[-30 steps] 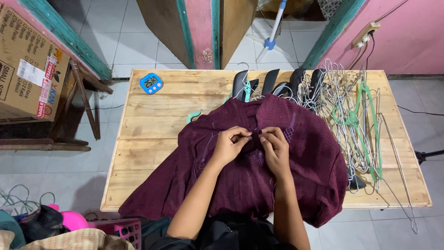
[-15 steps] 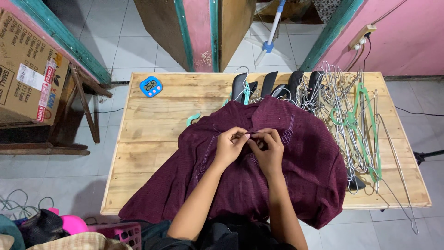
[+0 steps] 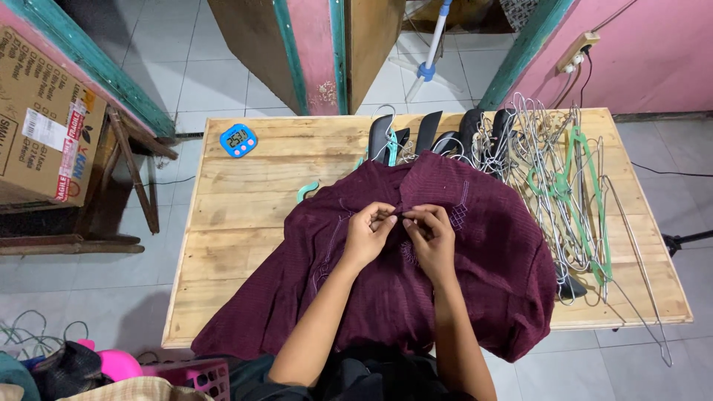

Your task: The person puts shirts onto hangers, buttons them by hand, hangs them inside a wardrobe, and unfolds another shirt from a pile.

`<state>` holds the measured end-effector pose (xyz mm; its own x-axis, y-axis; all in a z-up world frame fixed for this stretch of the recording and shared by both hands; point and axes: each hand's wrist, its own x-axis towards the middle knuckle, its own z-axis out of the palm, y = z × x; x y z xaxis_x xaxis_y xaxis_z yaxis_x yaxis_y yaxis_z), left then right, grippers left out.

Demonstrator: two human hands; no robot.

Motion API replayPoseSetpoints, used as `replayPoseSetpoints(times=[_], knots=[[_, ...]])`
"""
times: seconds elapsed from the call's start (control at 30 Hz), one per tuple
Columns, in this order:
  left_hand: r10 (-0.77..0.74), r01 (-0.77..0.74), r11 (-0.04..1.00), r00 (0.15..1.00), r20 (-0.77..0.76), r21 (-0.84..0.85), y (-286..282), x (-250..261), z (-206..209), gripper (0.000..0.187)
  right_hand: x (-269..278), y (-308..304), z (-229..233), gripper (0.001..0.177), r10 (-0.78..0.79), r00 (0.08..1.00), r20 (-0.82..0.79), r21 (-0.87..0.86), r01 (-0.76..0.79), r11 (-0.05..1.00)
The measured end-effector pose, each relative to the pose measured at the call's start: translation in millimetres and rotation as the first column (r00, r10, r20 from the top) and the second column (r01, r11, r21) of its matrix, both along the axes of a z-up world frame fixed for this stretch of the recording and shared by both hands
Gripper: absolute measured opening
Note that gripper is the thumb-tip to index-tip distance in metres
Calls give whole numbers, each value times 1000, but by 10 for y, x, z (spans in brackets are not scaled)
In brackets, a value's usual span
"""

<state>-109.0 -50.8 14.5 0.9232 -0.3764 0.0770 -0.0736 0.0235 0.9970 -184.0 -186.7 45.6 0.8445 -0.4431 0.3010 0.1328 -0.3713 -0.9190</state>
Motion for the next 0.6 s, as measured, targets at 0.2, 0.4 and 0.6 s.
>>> replayPoseSetpoints(times=[0.2, 0.4, 0.6], knots=[[-50, 51, 988, 999, 6, -146, 13, 61, -166, 21, -87, -113, 241, 22, -45, 996, 81, -178, 59, 982], [-2, 7, 993, 999, 45, -114, 50, 107, -169, 28, -138, -788, 483, 24, -204, 962, 180, -484, 268, 833], [272, -349, 927, 879, 393, 139, 420, 354, -88, 25, -82, -1085, 501, 25, -287, 954, 90, -603, 282, 746]])
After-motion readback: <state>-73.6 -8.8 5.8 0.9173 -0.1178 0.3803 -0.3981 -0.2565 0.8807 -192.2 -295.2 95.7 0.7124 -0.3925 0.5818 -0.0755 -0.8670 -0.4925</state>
